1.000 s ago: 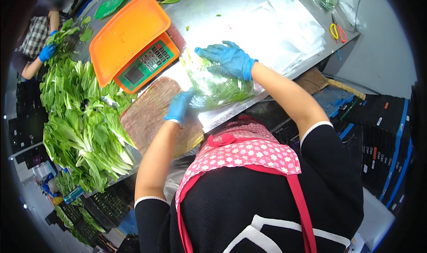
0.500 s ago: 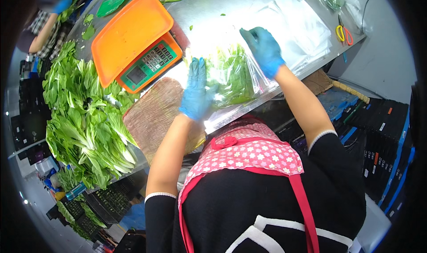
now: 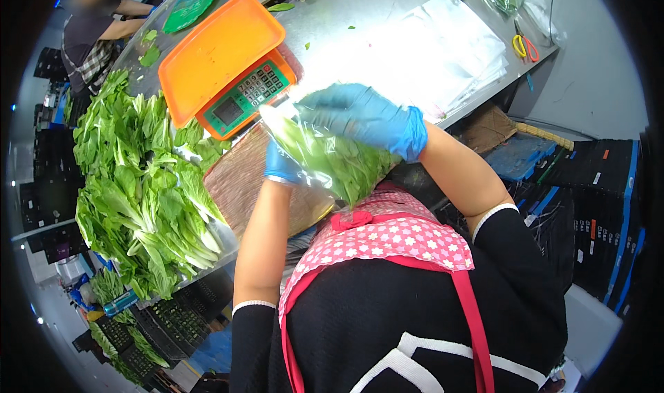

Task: The person repeatedly picks bunches of leafy greens, places them on a digital scale, then transfers them into clear plastic bags. The person ties each bag and sets it aside on the table. The process is repeated for multiple bunches throughout the clip.

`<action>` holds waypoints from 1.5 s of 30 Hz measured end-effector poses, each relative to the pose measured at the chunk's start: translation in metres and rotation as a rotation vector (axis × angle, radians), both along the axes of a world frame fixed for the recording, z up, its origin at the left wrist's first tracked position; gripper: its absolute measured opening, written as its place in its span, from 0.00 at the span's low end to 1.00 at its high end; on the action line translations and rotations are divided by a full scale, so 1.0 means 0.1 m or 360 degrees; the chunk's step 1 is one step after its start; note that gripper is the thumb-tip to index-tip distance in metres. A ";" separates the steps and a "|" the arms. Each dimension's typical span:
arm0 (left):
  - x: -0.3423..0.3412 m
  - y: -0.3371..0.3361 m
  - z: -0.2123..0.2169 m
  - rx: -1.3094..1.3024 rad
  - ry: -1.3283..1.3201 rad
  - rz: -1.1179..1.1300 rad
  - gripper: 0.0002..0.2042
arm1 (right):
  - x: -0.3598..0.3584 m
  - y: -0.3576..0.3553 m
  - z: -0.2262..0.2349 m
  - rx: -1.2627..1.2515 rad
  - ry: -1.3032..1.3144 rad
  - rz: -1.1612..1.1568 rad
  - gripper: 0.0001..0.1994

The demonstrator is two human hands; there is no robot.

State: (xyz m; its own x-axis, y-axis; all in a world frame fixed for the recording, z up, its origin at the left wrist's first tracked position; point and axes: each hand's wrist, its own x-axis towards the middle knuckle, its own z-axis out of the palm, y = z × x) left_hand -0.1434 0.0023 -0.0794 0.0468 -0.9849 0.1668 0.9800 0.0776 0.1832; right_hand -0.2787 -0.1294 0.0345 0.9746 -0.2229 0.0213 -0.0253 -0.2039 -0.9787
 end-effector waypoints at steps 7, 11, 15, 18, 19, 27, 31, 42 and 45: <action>0.07 0.34 -0.46 0.1028 0.0025 0.0230 0.31 | -0.41 -0.53 -1.24 -0.0230 0.0456 -0.0585 0.18; 0.09 0.36 -0.51 0.1371 -0.0100 0.0257 0.18 | -0.63 -0.56 -1.34 -0.0338 0.0280 -0.1118 0.19; 0.11 0.37 -0.62 0.1584 -0.0284 0.0294 0.15 | -0.96 -0.56 -1.37 -0.0054 0.1007 -0.0899 0.22; 0.10 0.32 -0.56 0.1577 -0.0326 0.0275 0.17 | -1.02 -0.37 -1.33 0.0295 0.0597 -0.0721 0.22; 0.09 0.30 -0.48 0.1547 -0.0292 0.0262 0.16 | -1.00 -0.34 -1.32 0.0440 0.0390 -0.0689 0.22; -0.10 0.12 -0.13 0.1141 -0.0102 0.0461 0.18 | -1.15 -0.24 -1.17 0.2039 -0.0277 -0.0892 0.27; -0.11 0.05 -0.23 0.1071 -0.0090 0.0529 0.25 | -0.95 -0.20 -1.10 0.1987 -0.0373 -0.0892 0.26; -0.01 0.04 0.36 0.0829 -0.0813 0.0641 0.30 | -0.99 -0.71 -0.72 0.1204 -0.0123 -0.0914 0.23; 0.01 0.11 0.60 0.0716 -0.0583 0.0698 0.22 | -0.93 -0.60 -0.54 0.0749 -0.0550 -0.0908 0.20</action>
State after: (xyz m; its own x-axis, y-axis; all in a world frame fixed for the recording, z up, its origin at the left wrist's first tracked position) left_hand -0.1425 0.0129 -0.0194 0.4721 -0.8652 -0.1690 0.7454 0.2894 0.6005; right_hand -0.3717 -0.1899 -0.0197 0.6641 -0.7433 0.0805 0.3182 0.1836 -0.9301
